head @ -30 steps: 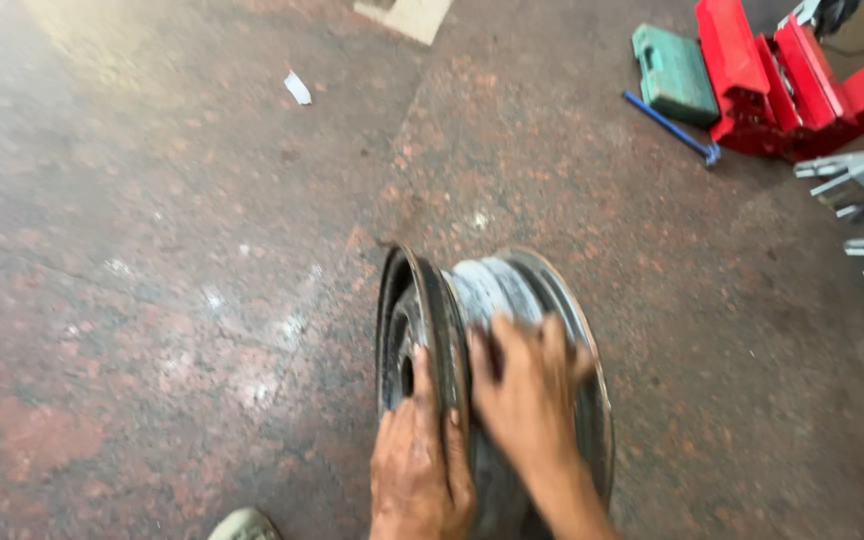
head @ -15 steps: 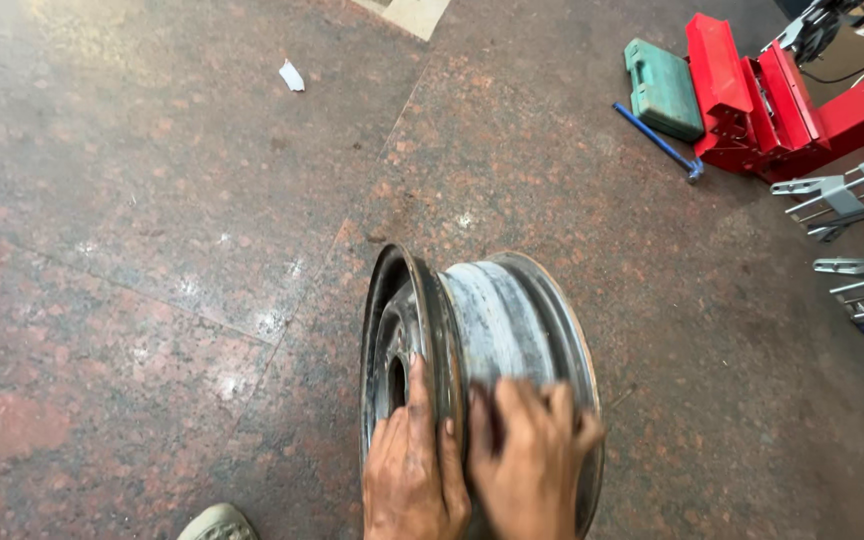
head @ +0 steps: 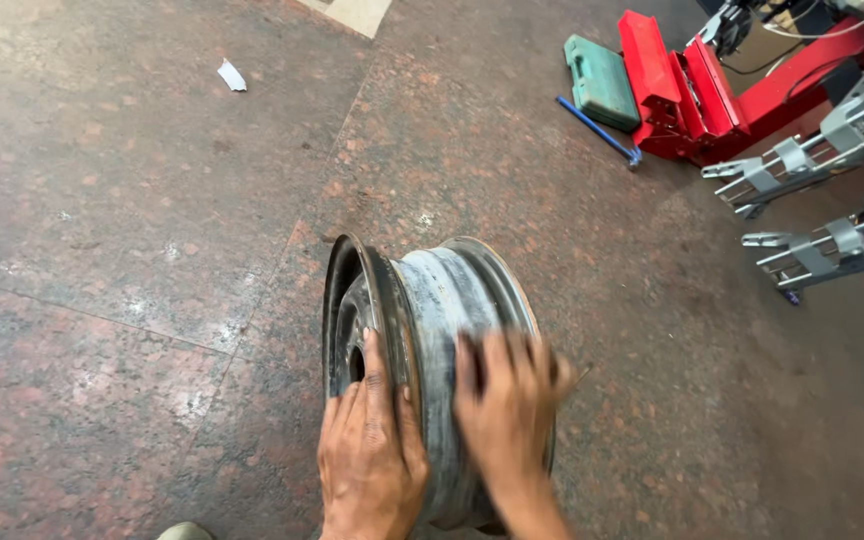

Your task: The person cleans the surface of a metal wheel rim by hand using a small abrasive block.

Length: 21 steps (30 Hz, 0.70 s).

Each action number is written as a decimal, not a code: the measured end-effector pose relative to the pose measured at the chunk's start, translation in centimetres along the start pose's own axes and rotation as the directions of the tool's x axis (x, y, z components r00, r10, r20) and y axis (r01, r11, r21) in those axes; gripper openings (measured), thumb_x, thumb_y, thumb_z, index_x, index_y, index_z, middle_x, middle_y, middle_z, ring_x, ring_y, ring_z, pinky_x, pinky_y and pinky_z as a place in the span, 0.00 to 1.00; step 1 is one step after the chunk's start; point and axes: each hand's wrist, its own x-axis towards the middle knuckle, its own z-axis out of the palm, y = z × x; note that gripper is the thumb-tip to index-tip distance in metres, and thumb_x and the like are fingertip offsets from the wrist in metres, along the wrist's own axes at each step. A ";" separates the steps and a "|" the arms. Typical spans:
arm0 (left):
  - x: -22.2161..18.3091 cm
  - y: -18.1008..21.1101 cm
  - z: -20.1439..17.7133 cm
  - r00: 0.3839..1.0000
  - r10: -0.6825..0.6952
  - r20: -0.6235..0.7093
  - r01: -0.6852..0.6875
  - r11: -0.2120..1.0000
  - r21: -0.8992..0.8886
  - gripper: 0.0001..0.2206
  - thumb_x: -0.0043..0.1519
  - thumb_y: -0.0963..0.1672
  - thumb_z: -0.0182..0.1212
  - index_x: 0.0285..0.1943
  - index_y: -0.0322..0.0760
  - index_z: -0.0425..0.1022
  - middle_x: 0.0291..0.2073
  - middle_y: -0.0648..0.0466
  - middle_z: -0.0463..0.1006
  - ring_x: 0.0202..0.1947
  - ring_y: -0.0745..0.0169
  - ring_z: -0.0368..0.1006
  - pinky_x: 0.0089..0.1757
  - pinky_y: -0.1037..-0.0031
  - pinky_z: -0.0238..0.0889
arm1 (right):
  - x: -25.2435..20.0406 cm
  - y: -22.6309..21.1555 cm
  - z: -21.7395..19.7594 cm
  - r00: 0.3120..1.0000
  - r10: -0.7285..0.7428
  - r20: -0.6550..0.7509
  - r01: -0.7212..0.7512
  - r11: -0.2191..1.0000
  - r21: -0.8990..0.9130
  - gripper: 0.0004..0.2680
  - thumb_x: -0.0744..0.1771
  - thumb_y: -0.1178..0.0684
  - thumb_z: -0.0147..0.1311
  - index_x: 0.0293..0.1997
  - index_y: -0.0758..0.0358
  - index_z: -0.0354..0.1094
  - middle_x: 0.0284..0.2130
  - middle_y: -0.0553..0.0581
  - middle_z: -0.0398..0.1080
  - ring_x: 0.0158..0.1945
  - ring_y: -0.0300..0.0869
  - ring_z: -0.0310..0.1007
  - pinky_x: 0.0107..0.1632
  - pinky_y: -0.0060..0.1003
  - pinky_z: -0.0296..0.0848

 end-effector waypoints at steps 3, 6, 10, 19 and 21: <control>0.1 0.3 -0.3 0.999 -0.007 0.043 0.005 0.998 0.056 0.31 0.61 0.41 0.53 0.74 0.22 0.51 0.30 0.44 0.79 0.31 0.49 0.75 0.39 0.61 0.65 | 3.1 0.7 -0.3 0.997 0.073 0.005 -0.071 0.955 0.288 0.08 0.67 0.51 0.59 0.42 0.66 0.73 0.39 0.60 0.74 0.45 0.53 0.72 0.50 0.52 0.65; 0.4 0.4 0.3 0.999 0.042 -0.013 -0.043 0.999 -0.016 0.30 0.63 0.40 0.51 0.75 0.18 0.50 0.33 0.43 0.80 0.34 0.51 0.76 0.40 0.61 0.65 | -0.7 0.9 -2.6 0.998 0.061 -0.028 -0.052 0.969 0.241 0.09 0.66 0.55 0.58 0.49 0.66 0.74 0.43 0.64 0.74 0.47 0.53 0.73 0.50 0.48 0.70; 0.1 0.3 0.3 0.998 -0.042 0.049 0.045 0.997 -0.056 0.30 0.63 0.39 0.52 0.75 0.20 0.50 0.33 0.43 0.81 0.33 0.51 0.76 0.40 0.62 0.65 | -1.5 1.3 -2.9 0.977 0.188 0.097 -0.204 0.957 0.204 0.09 0.64 0.56 0.60 0.48 0.62 0.76 0.36 0.61 0.73 0.42 0.50 0.74 0.47 0.47 0.72; -0.2 -0.1 0.3 0.996 0.067 -0.054 -0.070 0.995 -0.068 0.30 0.62 0.39 0.55 0.74 0.18 0.53 0.32 0.41 0.80 0.30 0.51 0.76 0.37 0.62 0.67 | 0.1 1.0 -4.3 0.975 -0.150 0.163 0.110 0.966 0.234 0.14 0.64 0.62 0.52 0.57 0.64 0.70 0.44 0.64 0.70 0.48 0.58 0.70 0.51 0.49 0.70; -0.4 -0.1 0.2 0.993 0.068 -0.101 -0.066 0.997 0.029 0.30 0.61 0.39 0.55 0.74 0.21 0.54 0.32 0.40 0.80 0.29 0.46 0.74 0.36 0.61 0.66 | 1.8 1.5 -3.0 0.950 -0.127 0.285 0.064 0.973 0.223 0.16 0.65 0.62 0.53 0.61 0.65 0.69 0.42 0.67 0.68 0.48 0.61 0.69 0.51 0.52 0.70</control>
